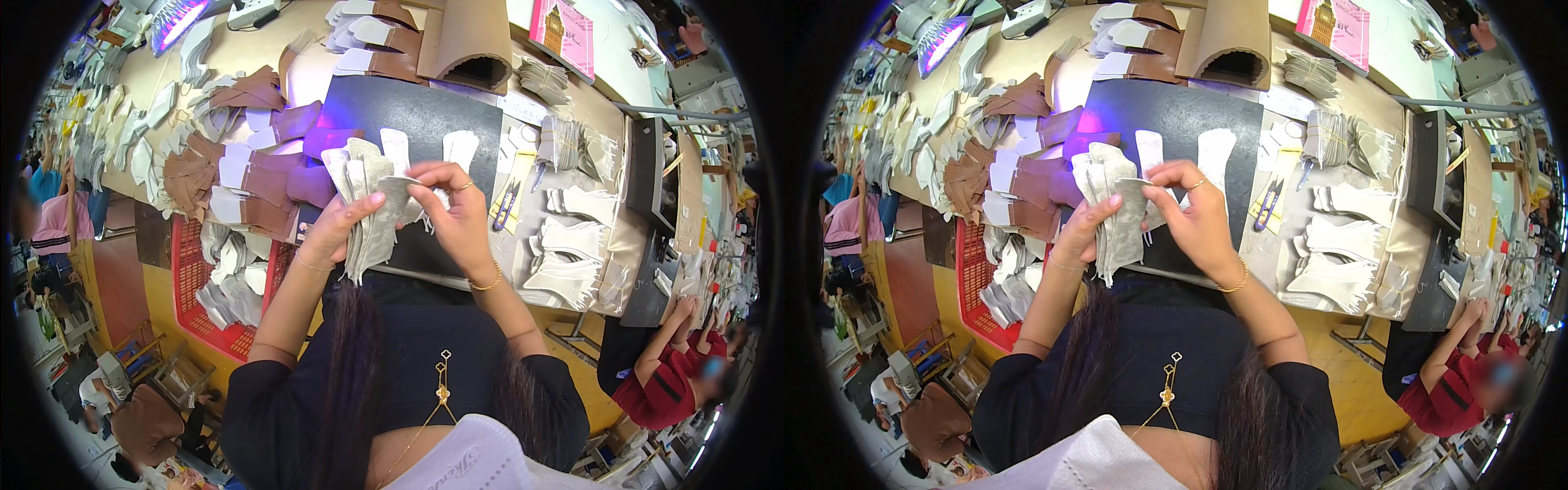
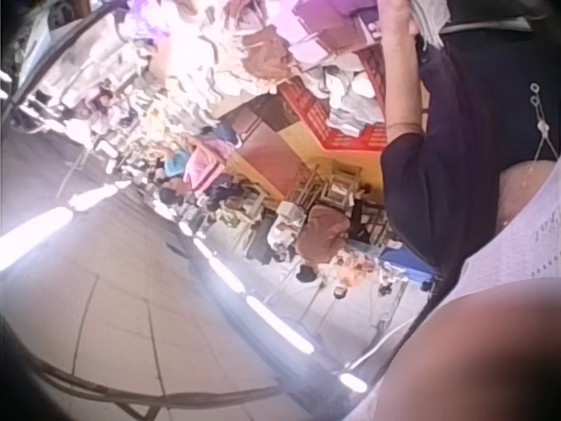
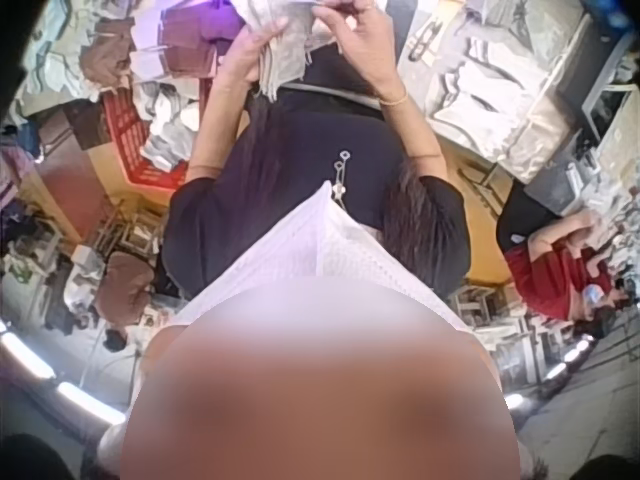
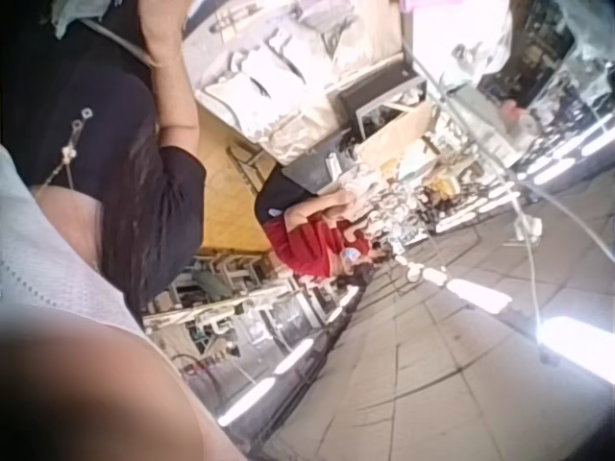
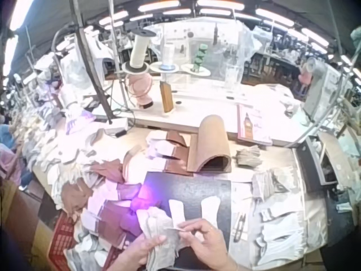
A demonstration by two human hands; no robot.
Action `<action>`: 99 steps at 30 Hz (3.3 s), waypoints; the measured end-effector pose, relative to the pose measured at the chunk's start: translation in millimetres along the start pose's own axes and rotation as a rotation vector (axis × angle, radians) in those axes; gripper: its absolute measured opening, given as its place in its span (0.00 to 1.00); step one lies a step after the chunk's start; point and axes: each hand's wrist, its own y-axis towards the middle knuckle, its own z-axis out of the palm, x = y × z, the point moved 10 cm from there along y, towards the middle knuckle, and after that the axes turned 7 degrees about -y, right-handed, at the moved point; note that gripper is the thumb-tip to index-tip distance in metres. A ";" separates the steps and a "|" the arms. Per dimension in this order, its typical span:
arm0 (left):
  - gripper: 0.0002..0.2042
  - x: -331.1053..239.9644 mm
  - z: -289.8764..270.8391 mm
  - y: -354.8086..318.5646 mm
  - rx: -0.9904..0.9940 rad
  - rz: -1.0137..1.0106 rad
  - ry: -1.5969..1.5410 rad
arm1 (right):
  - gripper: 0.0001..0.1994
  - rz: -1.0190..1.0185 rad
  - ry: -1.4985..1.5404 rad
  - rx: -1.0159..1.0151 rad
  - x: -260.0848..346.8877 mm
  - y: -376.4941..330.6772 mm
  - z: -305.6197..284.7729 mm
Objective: The person sorts and stacks small fabric pieces on a worktable, separating them into piles by color and type. They handle the pieces by hand, occasionally using a small tool to mark or adjust them, and place the sorted stacks back on the table.
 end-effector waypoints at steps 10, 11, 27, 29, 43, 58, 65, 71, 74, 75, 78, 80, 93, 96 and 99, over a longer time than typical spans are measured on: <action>0.21 -0.3 -13.0 -4.3 0.052 -0.116 0.030 | 0.12 0.414 0.086 -0.217 -88.8 17.2 -76.3; 0.21 0.9 -11.3 -4.7 0.063 -0.121 0.038 | 0.13 0.509 -0.135 -0.213 -99.1 16.5 -80.9; 0.33 2.5 1.7 -3.5 0.179 -0.028 0.078 | 0.09 -0.200 -0.197 0.165 31.8 3.2 24.9; 0.35 1.9 3.8 -4.3 0.207 -0.021 0.098 | 0.10 -0.305 -0.267 0.172 38.9 1.2 25.9; 0.16 -10.0 -34.3 -22.1 0.006 -0.063 0.096 | 0.09 0.129 0.286 0.244 -1.8 1.4 11.5; 0.28 -37.2 -38.7 -41.7 0.164 0.029 -0.072 | 0.11 0.001 -0.351 0.306 -50.0 66.6 48.9; 0.30 -20.4 -29.4 -32.4 0.242 -0.127 -0.114 | 0.12 0.279 0.335 0.639 7.2 27.5 30.4; 0.26 7.4 -46.1 -24.8 0.117 -0.191 -0.077 | 0.12 0.091 -0.149 0.486 -35.3 61.0 47.2; 0.25 -1.4 -56.0 -27.6 0.049 -0.112 -0.002 | 0.14 -0.165 -0.699 0.301 -35.0 70.4 55.6; 0.24 -4.9 -52.1 -29.5 0.080 -0.092 0.006 | 0.15 -0.234 -0.619 0.239 -24.4 67.5 53.3; 0.23 -11.3 -41.4 -32.4 0.101 -0.058 0.029 | 0.17 -0.193 -0.349 0.276 -7.6 46.8 50.7; 0.22 -11.1 -33.2 -30.2 0.083 -0.057 0.060 | 0.17 -0.261 -0.372 0.273 13.2 28.8 52.8; 0.26 -3.6 -9.6 -9.6 0.144 -0.111 0.036 | 0.09 0.240 0.623 -0.012 -14.0 -19.4 -45.3; 0.26 -2.1 -18.9 -12.5 0.121 -0.146 0.255 | 0.07 0.347 0.523 -0.113 -34.6 -15.6 -74.2; 0.26 -2.8 -15.6 -13.9 0.138 -0.113 0.212 | 0.08 0.244 0.422 -0.101 -43.8 -1.3 -73.5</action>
